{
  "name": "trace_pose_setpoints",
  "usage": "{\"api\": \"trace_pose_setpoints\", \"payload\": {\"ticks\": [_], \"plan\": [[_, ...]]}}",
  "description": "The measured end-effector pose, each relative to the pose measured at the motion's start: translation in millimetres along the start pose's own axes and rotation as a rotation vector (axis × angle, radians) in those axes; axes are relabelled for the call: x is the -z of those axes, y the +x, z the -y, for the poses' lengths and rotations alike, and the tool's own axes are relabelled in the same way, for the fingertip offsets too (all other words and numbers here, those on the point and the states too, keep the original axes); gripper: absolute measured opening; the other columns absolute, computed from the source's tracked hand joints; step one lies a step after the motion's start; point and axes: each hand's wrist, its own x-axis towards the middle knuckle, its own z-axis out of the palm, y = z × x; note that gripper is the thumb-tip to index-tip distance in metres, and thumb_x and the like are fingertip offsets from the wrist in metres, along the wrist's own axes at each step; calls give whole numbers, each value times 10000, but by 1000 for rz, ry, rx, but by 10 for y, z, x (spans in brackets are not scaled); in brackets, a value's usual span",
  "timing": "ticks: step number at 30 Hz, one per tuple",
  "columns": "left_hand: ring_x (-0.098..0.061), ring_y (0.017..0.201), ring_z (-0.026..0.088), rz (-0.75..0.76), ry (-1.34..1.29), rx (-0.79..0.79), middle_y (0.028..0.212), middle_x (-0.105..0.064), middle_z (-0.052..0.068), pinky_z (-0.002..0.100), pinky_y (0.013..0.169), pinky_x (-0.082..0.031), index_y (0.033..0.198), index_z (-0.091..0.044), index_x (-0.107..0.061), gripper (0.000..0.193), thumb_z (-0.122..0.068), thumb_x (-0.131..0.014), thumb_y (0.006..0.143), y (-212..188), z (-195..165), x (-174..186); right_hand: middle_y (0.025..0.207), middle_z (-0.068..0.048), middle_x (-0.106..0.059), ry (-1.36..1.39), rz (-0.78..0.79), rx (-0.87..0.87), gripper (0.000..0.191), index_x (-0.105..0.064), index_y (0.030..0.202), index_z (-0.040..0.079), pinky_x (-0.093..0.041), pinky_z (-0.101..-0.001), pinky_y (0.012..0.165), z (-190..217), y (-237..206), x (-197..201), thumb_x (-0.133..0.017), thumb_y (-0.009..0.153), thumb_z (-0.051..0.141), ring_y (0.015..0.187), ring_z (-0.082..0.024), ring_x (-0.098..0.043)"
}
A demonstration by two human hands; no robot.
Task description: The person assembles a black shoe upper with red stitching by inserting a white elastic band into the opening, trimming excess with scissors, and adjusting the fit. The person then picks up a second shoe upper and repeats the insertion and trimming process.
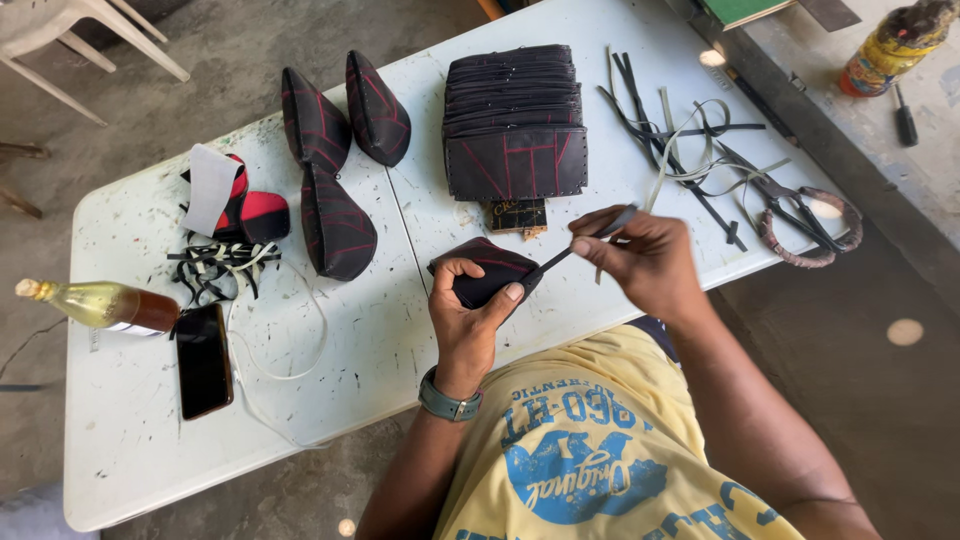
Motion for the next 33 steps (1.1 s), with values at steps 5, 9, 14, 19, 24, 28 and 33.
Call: {"api": "trace_pose_setpoints", "payload": {"ticks": [5, 9, 14, 19, 24, 28, 33], "plan": [[-694, 978, 174, -12, -35, -4, 1105, -647, 149, 322, 844, -631, 1069, -61, -494, 375, 10, -795, 857, -17, -110, 10, 1029, -139, -772, -117, -13, 99, 129, -742, 916, -19, -599, -283, 806, 187, -47, 93, -806, 893, 91, 951, -146, -724], [-710, 967, 174, 7, -79, 2, 1072, -672, 150, 312, 833, -638, 1060, -65, -485, 369, 0, -788, 861, -16, -176, 6, 1010, -140, -774, -106, -20, 142, 119, -746, 912, -18, -597, -290, 793, 283, -74, 78, -812, 884, 76, 948, -172, -733], [-696, 955, 172, 51, -168, 8, 1050, -670, 158, 329, 855, -624, 1071, -58, -486, 367, 52, -779, 879, -42, -147, 37, 982, -149, -775, -120, -39, 169, 169, -707, 813, -17, -599, -296, 751, 306, -65, 108, -833, 879, 74, 971, -198, -760], [-659, 1035, 161, 248, -468, -30, 1082, -639, 85, 337, 945, -586, 1108, -80, -493, 423, 109, -817, 914, -37, -111, 166, 990, -155, -759, -20, -39, 153, 127, -717, 862, -34, -594, -302, 813, 365, -105, 94, -820, 882, 38, 972, -189, -736], [-692, 1150, 284, 444, -778, 24, 1143, -690, 140, 405, 980, -599, 991, -115, -490, 476, 37, -890, 783, 13, -131, 309, 1005, -147, -757, 111, 52, 111, 118, -745, 960, -30, -599, -305, 831, 519, -293, -74, -801, 869, 20, 945, -179, -724], [-713, 1137, 301, 548, -896, -7, 1155, -714, 185, 413, 960, -612, 1002, -114, -515, 457, 51, -879, 781, 35, -134, 362, 1020, -136, -754, 157, 90, 134, 120, -751, 978, -14, -596, -307, 847, 576, -386, -237, -797, 874, 25, 981, -183, -716], [-698, 1173, 327, 565, -942, -23, 1214, -696, 222, 444, 969, -605, 968, -125, -559, 434, 54, -884, 744, 42, -136, 428, 1045, -123, -728, 120, 86, 167, 118, -744, 951, -11, -570, -311, 827, 555, -424, -374, -808, 860, 29, 993, -181, -698]]}}
